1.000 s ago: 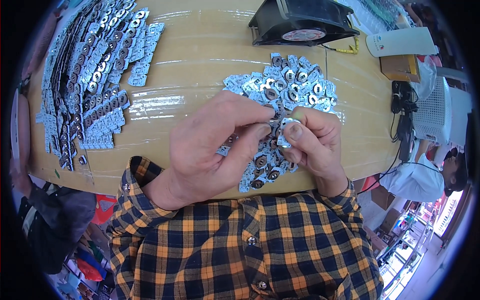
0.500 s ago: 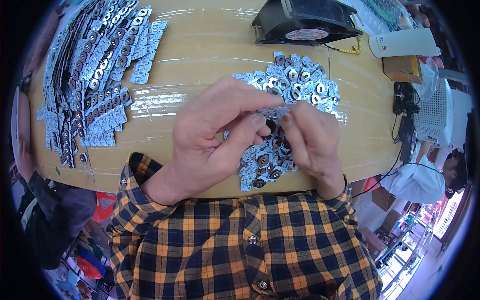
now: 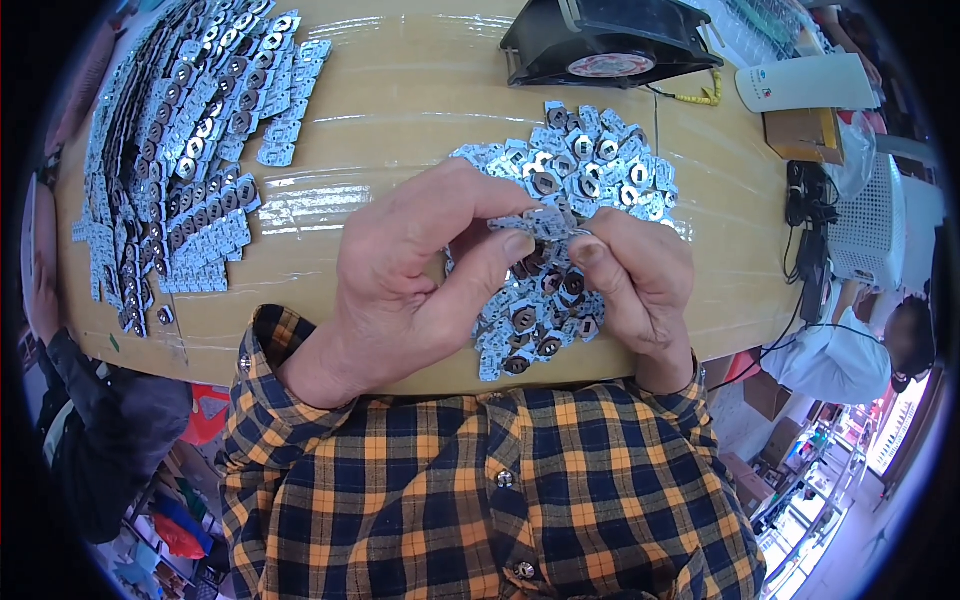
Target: Assembling small reflective/metallic components at a factory workbench.
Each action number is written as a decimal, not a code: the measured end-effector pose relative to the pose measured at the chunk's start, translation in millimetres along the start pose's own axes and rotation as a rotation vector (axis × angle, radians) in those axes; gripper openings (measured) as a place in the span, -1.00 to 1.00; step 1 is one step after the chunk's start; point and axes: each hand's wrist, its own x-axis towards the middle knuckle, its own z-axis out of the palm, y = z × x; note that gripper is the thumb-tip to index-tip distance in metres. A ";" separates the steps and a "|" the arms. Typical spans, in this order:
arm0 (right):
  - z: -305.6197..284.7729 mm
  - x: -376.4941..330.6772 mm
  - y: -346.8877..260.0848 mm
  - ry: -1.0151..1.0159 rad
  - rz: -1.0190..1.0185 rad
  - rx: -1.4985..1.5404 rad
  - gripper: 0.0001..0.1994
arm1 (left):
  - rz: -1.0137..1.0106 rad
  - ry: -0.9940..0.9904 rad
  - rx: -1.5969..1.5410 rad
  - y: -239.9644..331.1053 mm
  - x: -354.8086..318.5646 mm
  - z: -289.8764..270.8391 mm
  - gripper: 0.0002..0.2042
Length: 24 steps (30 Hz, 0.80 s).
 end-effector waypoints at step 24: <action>-2.1 -3.8 0.3 -0.074 0.047 0.249 -0.69 | 0.006 -0.103 0.015 1.0 -2.1 -1.5 -0.87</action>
